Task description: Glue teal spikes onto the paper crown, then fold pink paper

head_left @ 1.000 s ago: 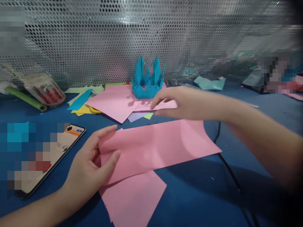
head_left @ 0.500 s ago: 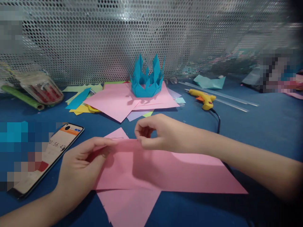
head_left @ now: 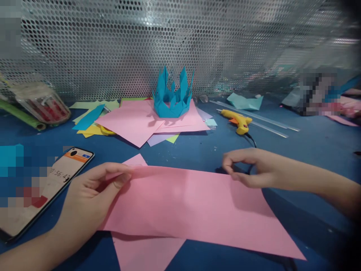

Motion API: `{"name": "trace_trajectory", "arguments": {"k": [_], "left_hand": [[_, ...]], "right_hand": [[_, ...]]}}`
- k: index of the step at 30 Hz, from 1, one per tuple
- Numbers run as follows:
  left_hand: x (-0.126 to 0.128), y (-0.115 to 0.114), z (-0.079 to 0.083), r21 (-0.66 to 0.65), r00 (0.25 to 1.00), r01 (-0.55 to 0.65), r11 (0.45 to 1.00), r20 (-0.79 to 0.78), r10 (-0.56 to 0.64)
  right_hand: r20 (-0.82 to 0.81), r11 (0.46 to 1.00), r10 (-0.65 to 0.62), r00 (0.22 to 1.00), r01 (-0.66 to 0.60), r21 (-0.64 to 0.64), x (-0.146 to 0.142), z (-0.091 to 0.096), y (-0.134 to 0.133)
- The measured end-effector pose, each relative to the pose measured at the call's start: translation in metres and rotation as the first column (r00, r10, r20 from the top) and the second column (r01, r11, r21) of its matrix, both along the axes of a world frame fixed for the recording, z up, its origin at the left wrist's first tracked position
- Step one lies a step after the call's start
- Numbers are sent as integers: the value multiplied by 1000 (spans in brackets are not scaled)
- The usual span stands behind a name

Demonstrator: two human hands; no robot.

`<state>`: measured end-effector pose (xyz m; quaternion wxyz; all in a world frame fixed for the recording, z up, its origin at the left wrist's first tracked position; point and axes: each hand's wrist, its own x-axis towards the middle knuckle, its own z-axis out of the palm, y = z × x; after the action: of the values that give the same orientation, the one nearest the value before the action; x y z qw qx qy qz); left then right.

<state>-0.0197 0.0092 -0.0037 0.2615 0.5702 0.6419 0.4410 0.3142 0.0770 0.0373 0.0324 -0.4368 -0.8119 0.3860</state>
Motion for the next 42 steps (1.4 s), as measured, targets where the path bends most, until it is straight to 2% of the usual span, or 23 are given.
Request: {"name": "trace_trajectory", "arguments": {"k": [3, 7, 10, 12, 13, 14, 16, 18, 19, 20, 22, 23, 25, 29, 35, 40, 42], "left_hand": [[-1, 3, 2, -29, 1000, 12, 999, 12, -12], [-4, 7, 1, -66, 1000, 2, 998, 28, 0], [-5, 7, 1, -83, 998, -4, 997, 65, 9], [-2, 5, 3, -132, 995, 33, 991, 93, -21], [0, 4, 4, -161, 991, 57, 985, 129, -36], [2, 3, 6, -189, 981, 83, 978, 190, -46], [5, 1, 8, -232, 935, 140, 963, 352, -51], [5, 2, 9, -250, 878, 188, 950, 475, -48], [4, 3, 8, -251, 863, 201, 947, 503, -50], [4, 4, 7, -248, 854, 206, 947, 517, -51], [2, 6, 4, -234, 832, 209, 949, 553, -47], [1, 7, 3, -231, 816, 213, 949, 576, -44], [1, 8, 2, -234, 787, 221, 947, 616, -31], [2, 9, 1, -252, 764, 213, 944, 645, 0], [2, 9, 0, -259, 766, 225, 939, 643, -6], [1, 9, 0, -245, 791, 235, 941, 610, -38], [2, 9, 1, -232, 803, 230, 945, 594, -49]], "right_hand": [[5, 987, -146, 989, 146, 61, 25, 4, -14], [-54, 932, -325, 944, 330, 151, 64, 2, -20], [-92, 843, -443, 892, 450, 295, 90, -1, -18], [-149, 760, -510, 847, 525, 382, 97, -4, -17], [-162, 736, -518, 840, 534, 416, 95, -5, -17], [-160, 728, -503, 849, 516, 452, 90, -6, -18], [-108, 748, -399, 911, 391, 537, 68, -7, -22], [-32, 748, -173, 984, 153, 646, 35, -7, -29], [15, 722, -37, 999, 16, 692, 15, -7, -33], [14, 639, 88, 996, -67, 766, -6, -8, -37], [41, 551, 252, 967, -177, 815, -45, -11, -45], [45, 491, 328, 944, -211, 846, -63, -13, -47], [76, 415, 408, 910, -259, 872, -91, -20, -51], [38, 442, 444, 895, -255, 860, -117, -33, -50], [-32, 514, 417, 908, -207, 832, -117, -42, -50], [-45, 455, 410, 911, -162, 876, -115, -45, -50], [-87, 460, 414, 906, -126, 879, -113, -44, -49]]}}
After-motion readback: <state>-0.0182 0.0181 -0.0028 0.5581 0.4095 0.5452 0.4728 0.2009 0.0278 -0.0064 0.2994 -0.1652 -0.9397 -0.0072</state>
